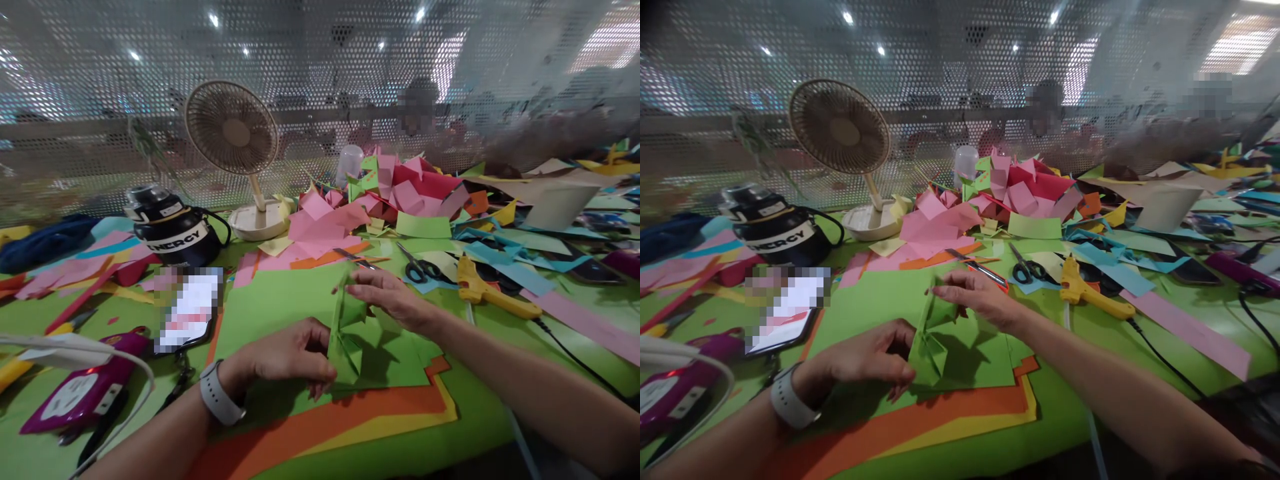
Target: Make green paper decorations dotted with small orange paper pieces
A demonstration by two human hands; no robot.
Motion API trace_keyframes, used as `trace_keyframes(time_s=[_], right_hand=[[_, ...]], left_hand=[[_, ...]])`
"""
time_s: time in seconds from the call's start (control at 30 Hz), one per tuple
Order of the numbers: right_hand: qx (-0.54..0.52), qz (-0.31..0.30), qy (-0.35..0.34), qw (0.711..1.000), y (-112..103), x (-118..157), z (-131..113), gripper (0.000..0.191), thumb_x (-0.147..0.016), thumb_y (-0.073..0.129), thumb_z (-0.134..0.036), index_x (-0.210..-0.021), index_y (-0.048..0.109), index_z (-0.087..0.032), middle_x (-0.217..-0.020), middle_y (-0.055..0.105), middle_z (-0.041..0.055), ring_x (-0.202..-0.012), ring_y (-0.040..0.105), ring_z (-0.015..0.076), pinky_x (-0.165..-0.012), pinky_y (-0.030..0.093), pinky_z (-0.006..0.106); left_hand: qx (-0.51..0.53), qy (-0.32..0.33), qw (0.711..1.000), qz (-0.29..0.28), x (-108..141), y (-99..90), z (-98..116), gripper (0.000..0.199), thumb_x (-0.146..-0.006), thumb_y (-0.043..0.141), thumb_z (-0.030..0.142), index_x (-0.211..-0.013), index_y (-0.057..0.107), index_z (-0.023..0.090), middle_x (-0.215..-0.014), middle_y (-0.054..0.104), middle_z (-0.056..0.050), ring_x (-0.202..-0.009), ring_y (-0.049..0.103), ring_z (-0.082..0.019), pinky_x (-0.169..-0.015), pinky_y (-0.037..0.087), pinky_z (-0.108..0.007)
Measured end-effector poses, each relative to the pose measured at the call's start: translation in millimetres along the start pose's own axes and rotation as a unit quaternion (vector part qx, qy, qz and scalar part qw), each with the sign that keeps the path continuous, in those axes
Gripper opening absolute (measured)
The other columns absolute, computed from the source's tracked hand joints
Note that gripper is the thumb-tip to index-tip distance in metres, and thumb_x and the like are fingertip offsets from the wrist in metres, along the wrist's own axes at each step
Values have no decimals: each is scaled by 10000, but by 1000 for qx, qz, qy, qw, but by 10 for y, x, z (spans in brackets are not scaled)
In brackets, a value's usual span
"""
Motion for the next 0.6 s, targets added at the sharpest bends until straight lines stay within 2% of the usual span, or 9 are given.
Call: trace_keyframes(time_s=[0.07,0.13,0.2,0.3,0.4,0.47,0.6], right_hand=[[3,27,-4,1000,-48,-29,19,311,-750,685,-446,-645,593,-168,-536,459,-64,-461,427,58,-441,381,192],[6,64,-16,998,-120,-62,38,329,-732,702,-439,-617,554,-169,-540,459,-71,-440,434,48,-428,401,187],[-9,96,-20,995,-191,-87,64,307,-710,724,-425,-668,557,-171,-571,488,-76,-433,475,43,-422,423,181],[-35,127,-8,991,-258,-104,113,323,-678,758,-399,-690,522,-180,-533,502,-93,-430,553,61,-423,448,179],[-41,131,1,991,-256,-104,138,311,-667,771,-366,-750,538,-176,-536,558,-82,-457,607,84,-430,467,182],[-40,124,6,992,-231,-102,149,288,-680,763,-330,-811,564,-167,-555,596,-66,-476,626,92,-450,487,189],[-46,116,21,992,-212,-102,182,255,-712,737,-236,-898,580,-162,-538,613,-60,-514,652,104,-500,517,196]], left_hand=[[-11,9,1000,27,1,-99,9,100,-674,653,227,-586,682,190,-478,597,3,-409,492,-115,-433,357,-224],[-23,38,996,83,3,-258,40,109,-678,670,238,-587,668,178,-506,597,-2,-456,511,-120,-454,369,-219],[-6,91,980,175,28,-472,90,112,-688,679,234,-597,648,177,-545,584,7,-523,538,-126,-515,416,-221],[49,156,932,324,121,-759,116,89,-713,676,262,-758,660,186,-691,607,3,-648,562,-144,-600,481,-246],[37,146,921,359,120,-813,86,369,-726,695,330,-1062,599,210,-852,641,-17,-791,590,-181,-636,507,-281],[-30,145,917,370,112,-805,103,501,-698,737,333,-1142,539,211,-847,639,-13,-783,595,-179,-617,494,-268],[-136,181,874,430,164,-861,154,284,-779,653,348,-1005,573,195,-801,588,-1,-692,559,-142,-566,496,-243]])
Point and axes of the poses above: each hand's wrist, its own x-axis away from the middle knuckle, its own y-axis out of the palm, z = x × y, the point moved 7 cm from there along -x, towards the middle knuckle
